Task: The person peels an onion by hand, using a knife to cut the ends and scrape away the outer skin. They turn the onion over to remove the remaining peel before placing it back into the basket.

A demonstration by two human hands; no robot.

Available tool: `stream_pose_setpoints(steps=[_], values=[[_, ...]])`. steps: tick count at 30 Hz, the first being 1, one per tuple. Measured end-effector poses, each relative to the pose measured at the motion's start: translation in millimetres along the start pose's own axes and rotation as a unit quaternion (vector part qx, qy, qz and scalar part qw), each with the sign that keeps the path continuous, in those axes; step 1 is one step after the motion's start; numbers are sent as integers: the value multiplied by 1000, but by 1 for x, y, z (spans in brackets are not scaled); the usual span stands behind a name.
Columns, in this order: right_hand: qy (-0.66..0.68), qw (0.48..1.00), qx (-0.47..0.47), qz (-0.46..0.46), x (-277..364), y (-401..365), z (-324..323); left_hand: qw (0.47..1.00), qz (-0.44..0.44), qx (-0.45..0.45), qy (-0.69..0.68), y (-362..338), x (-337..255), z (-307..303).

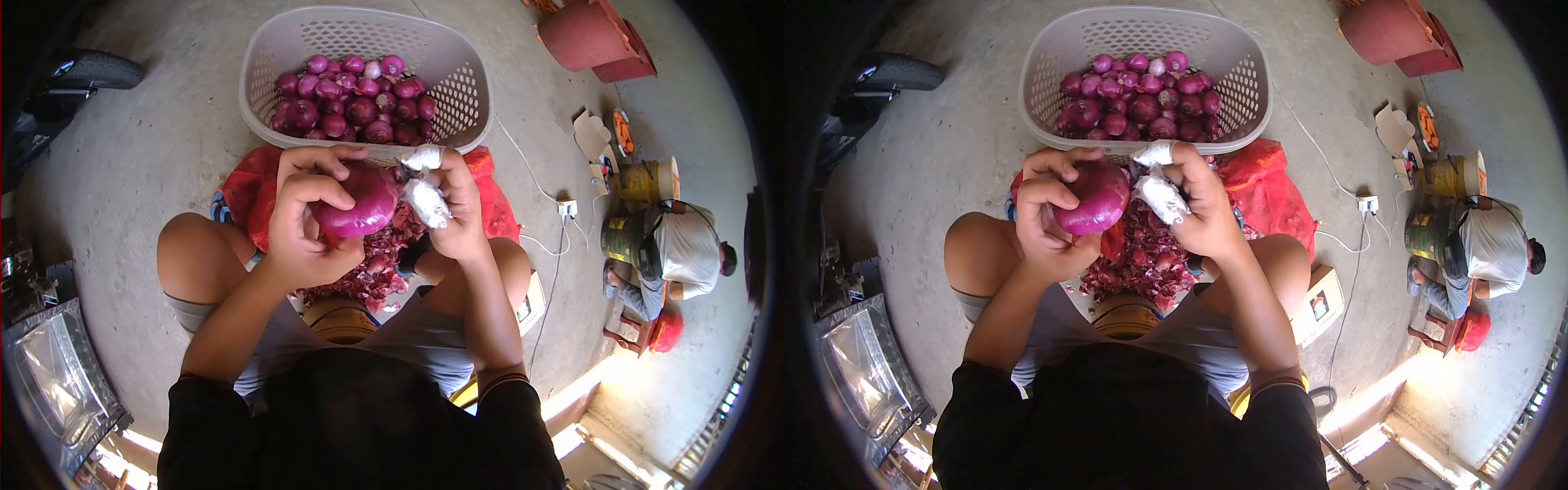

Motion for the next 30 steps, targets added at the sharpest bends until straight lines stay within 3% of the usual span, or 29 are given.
stream_pose_setpoints(steps=[2,6,9,12,15,20,21,30], values=[[32,999,8,29,-1,0,-5,1000,-6,8,-10,0,1,-1],[64,996,10,67,-1,-2,-8,985,-123,-36,-114,-5,11,-2],[61,995,50,57,0,-4,-9,967,-208,-59,-137,-9,17,-5],[44,997,63,20,4,-4,-3,904,-336,-107,-243,-12,16,-3],[17,999,46,11,9,-3,1,893,-382,-94,-219,-9,16,-2],[-41,998,37,34,7,-1,-13,892,-417,-74,-160,-4,12,-2],[-84,996,10,-20,7,0,-9,898,-410,-74,-140,-3,12,-2],[-220,973,67,-15,6,-2,-5,897,-421,-39,-129,-9,18,-1]])
Point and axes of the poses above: each hand's wrist, its own y-axis towards the middle knuckle, its own z-axis out of the palm, x = y × z, the point moved 3 cm from there along y, towards the middle knuckle, and after that the axes turned 14 degrees about -x, right-handed, at the moved point
